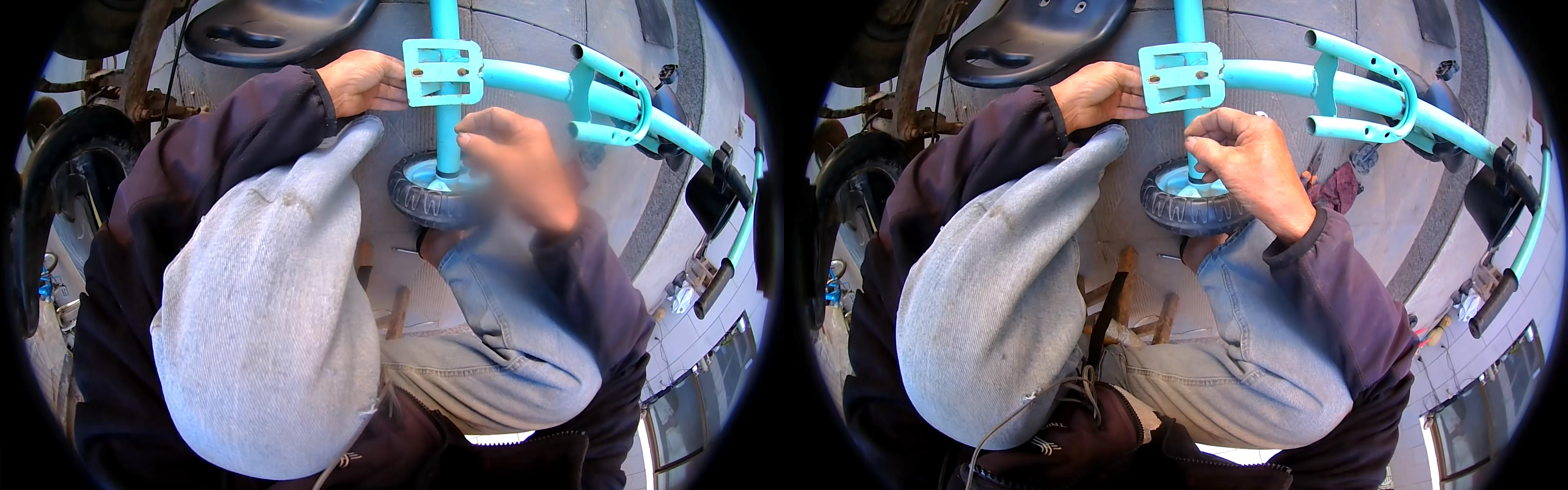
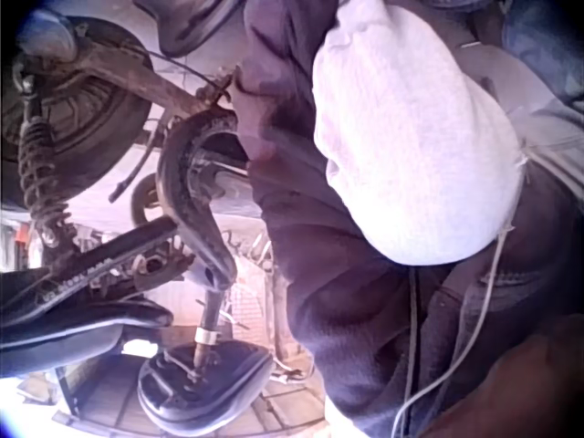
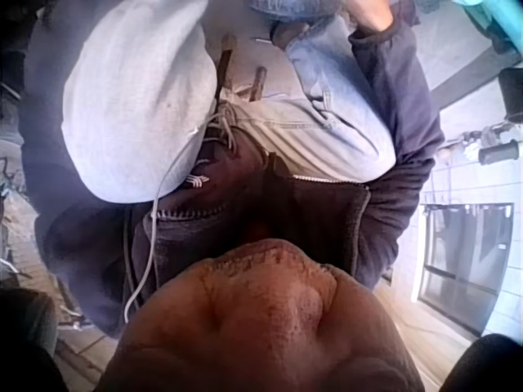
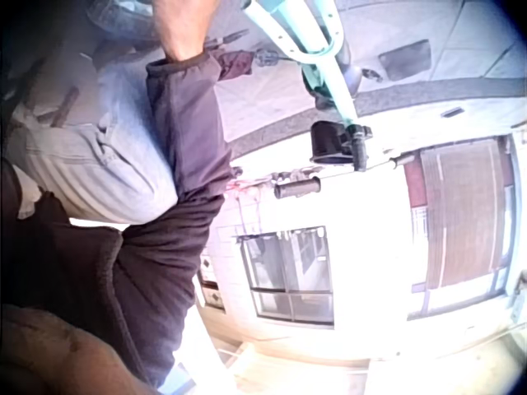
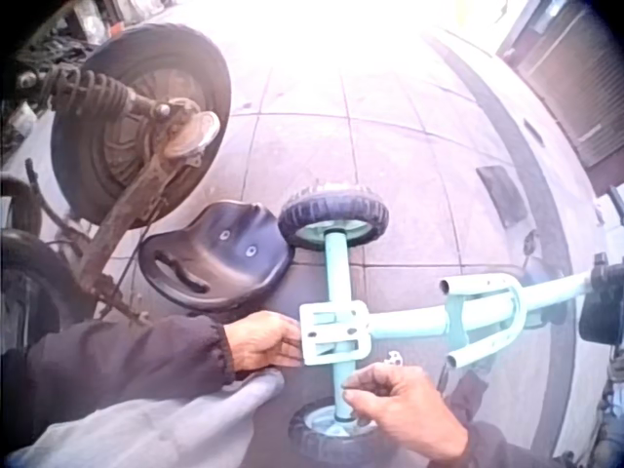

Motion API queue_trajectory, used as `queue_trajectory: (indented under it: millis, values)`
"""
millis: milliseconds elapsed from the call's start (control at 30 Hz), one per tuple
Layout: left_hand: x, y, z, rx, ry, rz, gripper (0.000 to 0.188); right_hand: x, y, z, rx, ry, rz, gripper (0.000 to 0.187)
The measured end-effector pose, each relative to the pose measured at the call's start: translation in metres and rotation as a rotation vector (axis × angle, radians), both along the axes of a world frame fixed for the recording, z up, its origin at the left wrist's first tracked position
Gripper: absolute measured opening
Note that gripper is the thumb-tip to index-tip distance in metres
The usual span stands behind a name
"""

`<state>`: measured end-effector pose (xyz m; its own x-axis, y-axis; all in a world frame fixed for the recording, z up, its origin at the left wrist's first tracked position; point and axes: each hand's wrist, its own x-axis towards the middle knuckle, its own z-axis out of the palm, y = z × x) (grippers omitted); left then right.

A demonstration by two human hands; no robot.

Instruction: The person sits on the floor and uses a cloth to wipe and clean the frame and handlebars of a light blue tricycle. The person scrubs the metal frame and wipes the plastic handlebars with a dark cloth.

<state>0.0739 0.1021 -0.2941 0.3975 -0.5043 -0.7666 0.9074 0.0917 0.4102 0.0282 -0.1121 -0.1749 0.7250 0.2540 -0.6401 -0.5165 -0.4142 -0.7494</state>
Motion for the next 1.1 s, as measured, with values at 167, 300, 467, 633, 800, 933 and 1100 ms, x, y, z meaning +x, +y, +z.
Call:
queue_trajectory:
  millis: [167, 300, 467, 633, 800, 933, 1100]
  values:
    - [0.0013, 0.0009, -0.001, -0.048, 0.058, 0.004, 0.035, -0.0008, 0.0006, -0.0006, 0.003, 0.021, 0.013, 0.019]
    - [0.0019, 0.0021, -0.0041, -0.028, 0.028, 0.011, 0.033, -0.0015, 0.0018, -0.0002, 0.006, 0.053, 0.007, 0.02]
    - [-0.0013, -0.0007, -0.0051, 0.024, -0.074, 0.011, 0.032, -0.0012, 0.002, -0.001, -0.013, 0.099, 0.01, 0.021]
    - [-0.0009, -0.0005, -0.0059, -0.026, -0.019, 0.024, 0.035, -0.002, 0.0015, -0.0032, -0.029, 0.107, 0.02, 0.021]
    - [0.0004, 0.0003, -0.007, -0.027, -0.05, 0.038, 0.035, -0.0023, 0.0004, -0.0041, -0.024, 0.132, 0.028, 0.021]
    - [0.0003, 0.0006, -0.0042, 0.024, -0.114, 0.044, 0.035, -0.0024, -0.0001, -0.004, -0.024, 0.155, 0.026, 0.021]
    - [-0.0014, -0.0001, -0.001, 0.074, -0.159, 0.005, 0.036, -0.0028, -0.0018, -0.0036, -0.025, 0.16, 0.024, 0.022]
